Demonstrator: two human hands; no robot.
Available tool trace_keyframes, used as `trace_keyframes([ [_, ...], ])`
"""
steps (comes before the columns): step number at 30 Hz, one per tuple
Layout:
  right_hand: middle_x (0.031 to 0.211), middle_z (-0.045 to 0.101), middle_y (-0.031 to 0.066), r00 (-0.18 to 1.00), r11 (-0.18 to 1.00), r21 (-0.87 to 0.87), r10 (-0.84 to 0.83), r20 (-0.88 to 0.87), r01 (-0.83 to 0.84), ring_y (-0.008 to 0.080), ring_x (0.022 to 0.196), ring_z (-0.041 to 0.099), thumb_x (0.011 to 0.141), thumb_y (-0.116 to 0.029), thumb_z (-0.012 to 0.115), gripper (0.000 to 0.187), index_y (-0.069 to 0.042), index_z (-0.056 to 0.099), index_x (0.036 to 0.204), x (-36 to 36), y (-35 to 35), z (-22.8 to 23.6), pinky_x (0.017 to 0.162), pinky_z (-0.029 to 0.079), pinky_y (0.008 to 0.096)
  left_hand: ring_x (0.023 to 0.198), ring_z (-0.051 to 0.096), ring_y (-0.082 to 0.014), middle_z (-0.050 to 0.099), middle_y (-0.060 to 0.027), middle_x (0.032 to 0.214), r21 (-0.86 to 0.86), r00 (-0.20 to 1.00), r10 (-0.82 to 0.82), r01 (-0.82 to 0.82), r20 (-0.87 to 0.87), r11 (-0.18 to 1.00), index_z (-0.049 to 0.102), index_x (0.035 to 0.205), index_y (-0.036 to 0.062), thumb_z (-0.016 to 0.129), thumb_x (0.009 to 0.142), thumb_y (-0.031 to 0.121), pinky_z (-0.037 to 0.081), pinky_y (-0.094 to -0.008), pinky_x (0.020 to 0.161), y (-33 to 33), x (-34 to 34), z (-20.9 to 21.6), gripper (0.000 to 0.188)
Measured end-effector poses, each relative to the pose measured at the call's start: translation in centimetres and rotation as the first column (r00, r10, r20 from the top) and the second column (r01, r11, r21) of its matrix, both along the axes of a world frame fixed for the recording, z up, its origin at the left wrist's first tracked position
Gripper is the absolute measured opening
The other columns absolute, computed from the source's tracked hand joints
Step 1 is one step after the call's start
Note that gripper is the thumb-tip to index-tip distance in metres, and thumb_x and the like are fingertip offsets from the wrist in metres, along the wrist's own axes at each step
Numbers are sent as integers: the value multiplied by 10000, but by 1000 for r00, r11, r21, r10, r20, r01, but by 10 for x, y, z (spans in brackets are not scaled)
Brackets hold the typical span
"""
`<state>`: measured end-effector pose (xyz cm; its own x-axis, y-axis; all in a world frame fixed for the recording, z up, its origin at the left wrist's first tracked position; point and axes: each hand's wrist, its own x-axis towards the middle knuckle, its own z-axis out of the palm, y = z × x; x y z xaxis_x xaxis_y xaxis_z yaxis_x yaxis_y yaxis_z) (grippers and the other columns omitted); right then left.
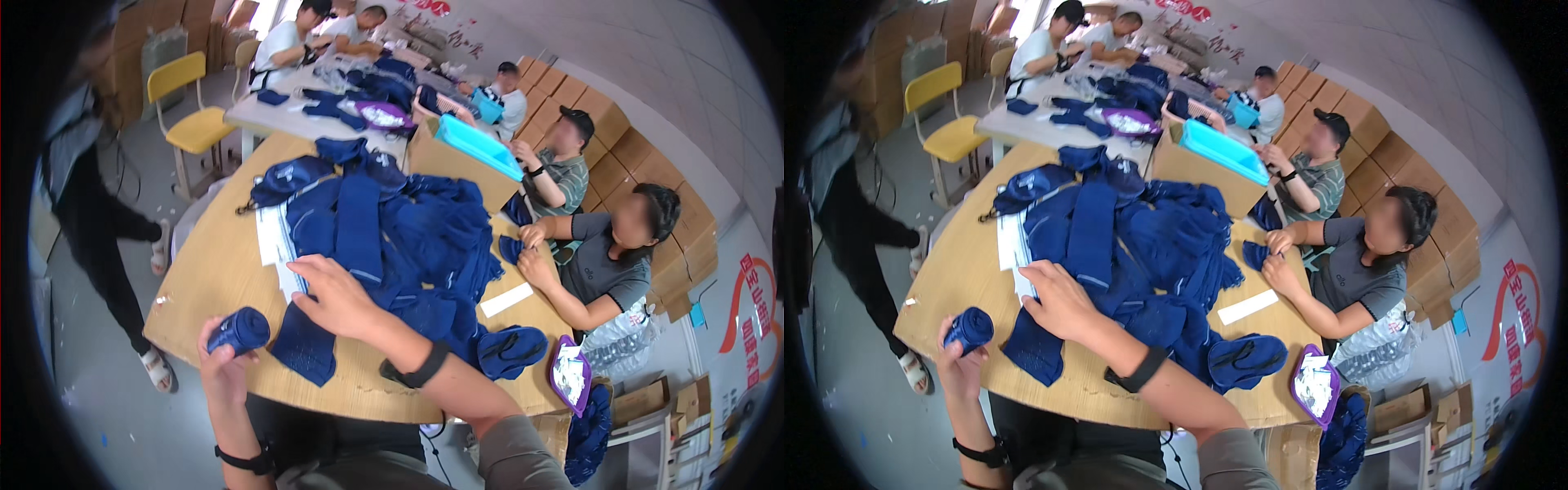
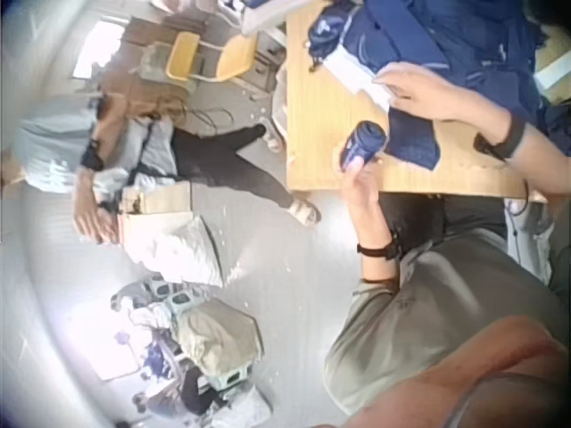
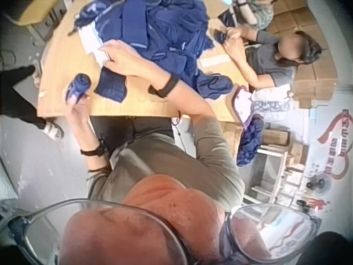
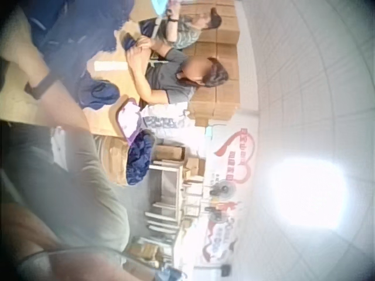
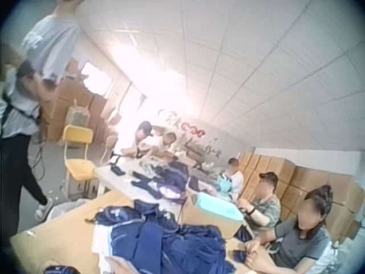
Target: Folding blue fabric shoe components and applying adhesive labels in a manufacturing environment.
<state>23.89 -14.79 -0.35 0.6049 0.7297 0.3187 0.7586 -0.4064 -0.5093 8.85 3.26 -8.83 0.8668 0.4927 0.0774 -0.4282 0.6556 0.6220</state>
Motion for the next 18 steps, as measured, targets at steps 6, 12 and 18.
trace_keyframes([
  [6, 1266, 559, 192, 994, 986, -157, -36, 103, 52, 352, 1179, 507, 811, -214, 695, 489, -7, 613, 1247, 26, 6, -20, 1014, 438, 395, 769, 697, -334, 646, -200, 1050, -38, 994, 34, -39, -103, 999, 530, 1225, 3, 730, 743, 169, 575, -346, 568, -16, 10, 23, 547],
  [12, 1167, 623, 137, 995, 973, -212, -88, 45, 95, 302, 1095, 572, 746, -247, 747, 421, -32, 693, 1104, 20, 9, -14, 943, 488, 385, 789, 691, -312, 636, -198, 1072, 91, 995, 31, -22, -92, 996, 504, 1254, 15, 700, 773, 162, 555, -342, 585, -13, 8, 19, 540],
  [18, 1125, 671, 131, 992, 976, -183, -115, 49, 122, 302, 1072, 614, 740, -288, 763, 354, -55, 737, 1005, 20, 6, -13, 939, 495, 386, 771, 693, -307, 645, -194, 1031, 168, 995, 43, -27, -91, 985, 519, 1203, -9, 700, 765, 138, 556, -340, 583, -18, 6, 28, 496],
])
